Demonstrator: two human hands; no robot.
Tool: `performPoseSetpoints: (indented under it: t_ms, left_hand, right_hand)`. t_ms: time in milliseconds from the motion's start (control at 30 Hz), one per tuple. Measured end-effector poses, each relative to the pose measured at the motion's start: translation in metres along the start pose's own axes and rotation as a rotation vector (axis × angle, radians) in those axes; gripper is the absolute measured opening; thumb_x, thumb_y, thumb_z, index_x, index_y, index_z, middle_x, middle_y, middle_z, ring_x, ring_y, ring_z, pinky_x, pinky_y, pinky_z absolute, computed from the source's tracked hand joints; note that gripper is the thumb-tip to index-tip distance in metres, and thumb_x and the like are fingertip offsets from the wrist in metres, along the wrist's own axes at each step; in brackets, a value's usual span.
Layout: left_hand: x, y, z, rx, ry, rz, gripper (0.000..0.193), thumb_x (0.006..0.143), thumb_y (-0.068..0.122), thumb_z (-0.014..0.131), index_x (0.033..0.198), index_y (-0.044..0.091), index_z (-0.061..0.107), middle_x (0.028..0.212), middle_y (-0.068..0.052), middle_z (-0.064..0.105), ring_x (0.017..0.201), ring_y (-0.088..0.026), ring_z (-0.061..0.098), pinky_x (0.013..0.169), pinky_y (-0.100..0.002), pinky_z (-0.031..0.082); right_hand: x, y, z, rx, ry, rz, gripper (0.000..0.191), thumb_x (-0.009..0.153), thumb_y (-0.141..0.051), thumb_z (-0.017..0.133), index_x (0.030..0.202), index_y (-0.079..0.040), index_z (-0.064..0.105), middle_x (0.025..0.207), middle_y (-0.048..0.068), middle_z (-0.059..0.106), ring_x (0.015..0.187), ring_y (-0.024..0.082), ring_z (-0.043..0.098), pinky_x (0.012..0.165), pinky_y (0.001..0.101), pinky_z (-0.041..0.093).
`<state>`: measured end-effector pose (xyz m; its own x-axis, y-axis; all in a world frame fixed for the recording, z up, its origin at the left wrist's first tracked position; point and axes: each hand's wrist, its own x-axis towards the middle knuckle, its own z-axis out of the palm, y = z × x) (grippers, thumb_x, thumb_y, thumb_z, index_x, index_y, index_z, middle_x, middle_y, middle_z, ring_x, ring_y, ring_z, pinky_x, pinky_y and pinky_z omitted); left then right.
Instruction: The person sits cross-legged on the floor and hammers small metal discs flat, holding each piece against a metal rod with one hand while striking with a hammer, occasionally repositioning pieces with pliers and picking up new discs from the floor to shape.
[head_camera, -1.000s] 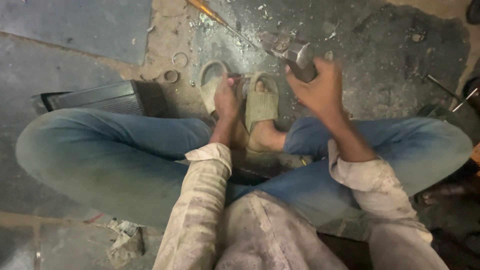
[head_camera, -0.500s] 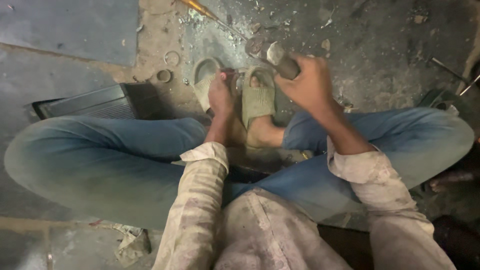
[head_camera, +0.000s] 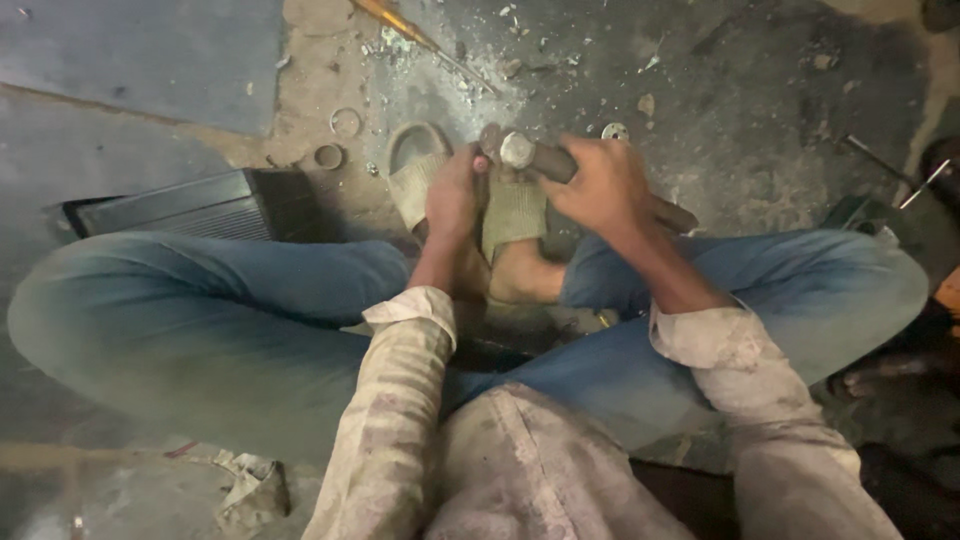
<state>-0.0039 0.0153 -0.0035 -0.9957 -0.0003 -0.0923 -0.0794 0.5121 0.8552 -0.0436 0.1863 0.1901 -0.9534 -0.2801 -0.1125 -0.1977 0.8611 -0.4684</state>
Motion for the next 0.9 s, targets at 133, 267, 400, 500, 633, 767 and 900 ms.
performPoseSetpoints:
  t_ms: [133, 267, 400, 500, 633, 767, 900]
  left_hand:
    - [0.005, 0.002, -0.002, 0.105, -0.05, -0.064, 0.027, 0.106, 0.034, 0.049, 0.112, 0.009, 0.059, 0.105, -0.02, 0.067, 0.099, -0.046, 0.063, 0.079, -0.058, 0.047]
    - [0.003, -0.009, 0.0, 0.036, -0.021, -0.044, 0.021, 0.106, 0.03, 0.051, 0.114, 0.013, 0.062, 0.106, -0.019, 0.068, 0.101, -0.044, 0.064, 0.082, -0.055, 0.049]
    - [0.0, -0.018, 0.003, 0.051, 0.105, 0.094, 0.026, 0.102, 0.024, 0.053, 0.125, 0.015, 0.06, 0.114, -0.017, 0.07, 0.102, -0.042, 0.065, 0.083, -0.052, 0.051]
    - [-0.001, -0.018, 0.003, 0.107, 0.112, 0.135, 0.033, 0.097, 0.02, 0.056, 0.129, 0.013, 0.059, 0.116, -0.019, 0.069, 0.1, -0.043, 0.065, 0.081, -0.053, 0.051]
    - [0.002, -0.011, -0.003, 0.055, 0.06, 0.042, 0.023, 0.104, 0.028, 0.056, 0.12, 0.012, 0.06, 0.107, -0.019, 0.069, 0.098, -0.044, 0.065, 0.08, -0.054, 0.051]
    - [0.006, -0.01, -0.001, 0.092, 0.026, 0.021, 0.024, 0.102, 0.03, 0.056, 0.115, 0.009, 0.059, 0.102, -0.021, 0.068, 0.096, -0.046, 0.064, 0.079, -0.056, 0.049]
    - [0.0, -0.017, 0.002, 0.033, 0.045, 0.031, 0.024, 0.103, 0.025, 0.053, 0.123, 0.013, 0.06, 0.109, -0.02, 0.07, 0.1, -0.045, 0.066, 0.082, -0.054, 0.05]
  right_hand:
    - [0.001, -0.004, 0.005, -0.032, 0.061, -0.069, 0.029, 0.077, -0.024, 0.084, 0.093, -0.003, 0.072, 0.084, 0.023, 0.07, 0.082, 0.046, 0.068, 0.068, 0.0507, 0.054]
    - [-0.003, 0.001, 0.013, 0.196, 0.145, -0.133, 0.029, 0.085, -0.022, 0.08, 0.103, -0.002, 0.07, 0.088, 0.024, 0.068, 0.082, 0.041, 0.072, 0.067, 0.0468, 0.055]
    - [-0.005, 0.014, 0.037, 0.089, 0.031, -0.125, 0.029, 0.077, -0.025, 0.082, 0.092, -0.003, 0.069, 0.08, 0.022, 0.068, 0.074, 0.041, 0.07, 0.065, 0.0502, 0.054]
    - [-0.002, 0.021, 0.055, -0.317, -0.111, -0.007, 0.034, 0.067, -0.029, 0.085, 0.09, -0.006, 0.077, 0.075, 0.024, 0.069, 0.071, 0.045, 0.068, 0.063, 0.0539, 0.053]
    - [-0.002, 0.026, 0.057, -0.178, -0.1, 0.089, 0.036, 0.075, -0.031, 0.082, 0.1, -0.006, 0.077, 0.083, 0.024, 0.07, 0.079, 0.045, 0.068, 0.07, 0.0543, 0.054]
    - [-0.007, 0.028, 0.047, 0.15, 0.14, -0.144, 0.042, 0.083, -0.03, 0.078, 0.113, -0.002, 0.072, 0.096, 0.025, 0.07, 0.091, 0.043, 0.07, 0.078, 0.0512, 0.057]
    - [-0.008, 0.024, 0.056, 0.057, 0.08, -0.213, 0.041, 0.068, -0.024, 0.082, 0.098, 0.001, 0.07, 0.084, 0.025, 0.07, 0.082, 0.047, 0.069, 0.071, 0.0541, 0.053]
